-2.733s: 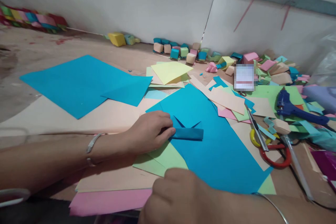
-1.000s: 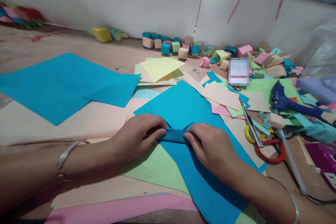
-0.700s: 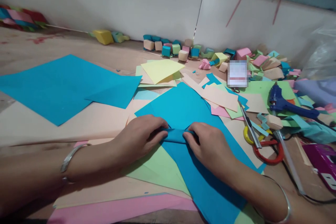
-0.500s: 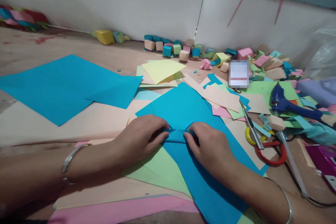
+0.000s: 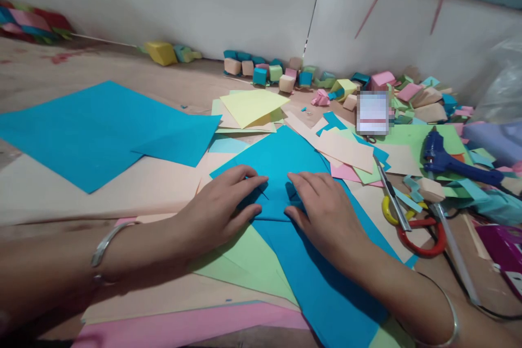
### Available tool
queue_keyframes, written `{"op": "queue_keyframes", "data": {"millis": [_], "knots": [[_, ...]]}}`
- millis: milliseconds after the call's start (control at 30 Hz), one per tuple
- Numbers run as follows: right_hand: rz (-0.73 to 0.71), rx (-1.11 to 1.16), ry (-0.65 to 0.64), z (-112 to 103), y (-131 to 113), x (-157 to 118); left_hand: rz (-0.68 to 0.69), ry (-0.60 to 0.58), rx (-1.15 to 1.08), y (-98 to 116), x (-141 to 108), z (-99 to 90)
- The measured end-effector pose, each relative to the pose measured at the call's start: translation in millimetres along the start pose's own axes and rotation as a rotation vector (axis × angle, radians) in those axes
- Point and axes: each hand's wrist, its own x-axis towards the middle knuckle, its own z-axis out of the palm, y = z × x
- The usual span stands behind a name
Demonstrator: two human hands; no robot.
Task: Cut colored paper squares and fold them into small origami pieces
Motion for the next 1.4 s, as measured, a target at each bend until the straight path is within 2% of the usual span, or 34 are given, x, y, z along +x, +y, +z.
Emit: {"op": "queue_keyframes", "data": {"millis": [367,500,667,867,1033,1200,1400], "knots": [[0.099,0.426,-0.104,-16.6,-3.9,4.9,-0.161,-0.066,-0.162,5.2,6.0,-9.7],[0.102,0.532,-0.074,-17.9,-6.1,5.4,-0.124,0.004,-0.175,4.2,3.6,-8.6],[0.143,0.554,-0.058,-18.6,-10.5,4.0,-0.087,-0.002,-0.156,5.8,1.4,-8.7],[0.079,0.57,0.038,-16.2,-9.0,2.2,0.018,0.027,-0.263,2.1,1.7,-8.6],[0.019,0.498,0.049,-11.2,-5.3,2.2,0.096,0.065,-0.215,-4.7,1.8,-6.2],[-0.093,0.244,0.077,-4.6,-2.3,1.7,0.163,0.094,-0.127,-7.6,0.2,-3.2],[-0.223,-0.002,0.073,-4.2,-0.8,0.1,0.231,0.082,0.106,-5.2,-0.9,-3.3]]}}
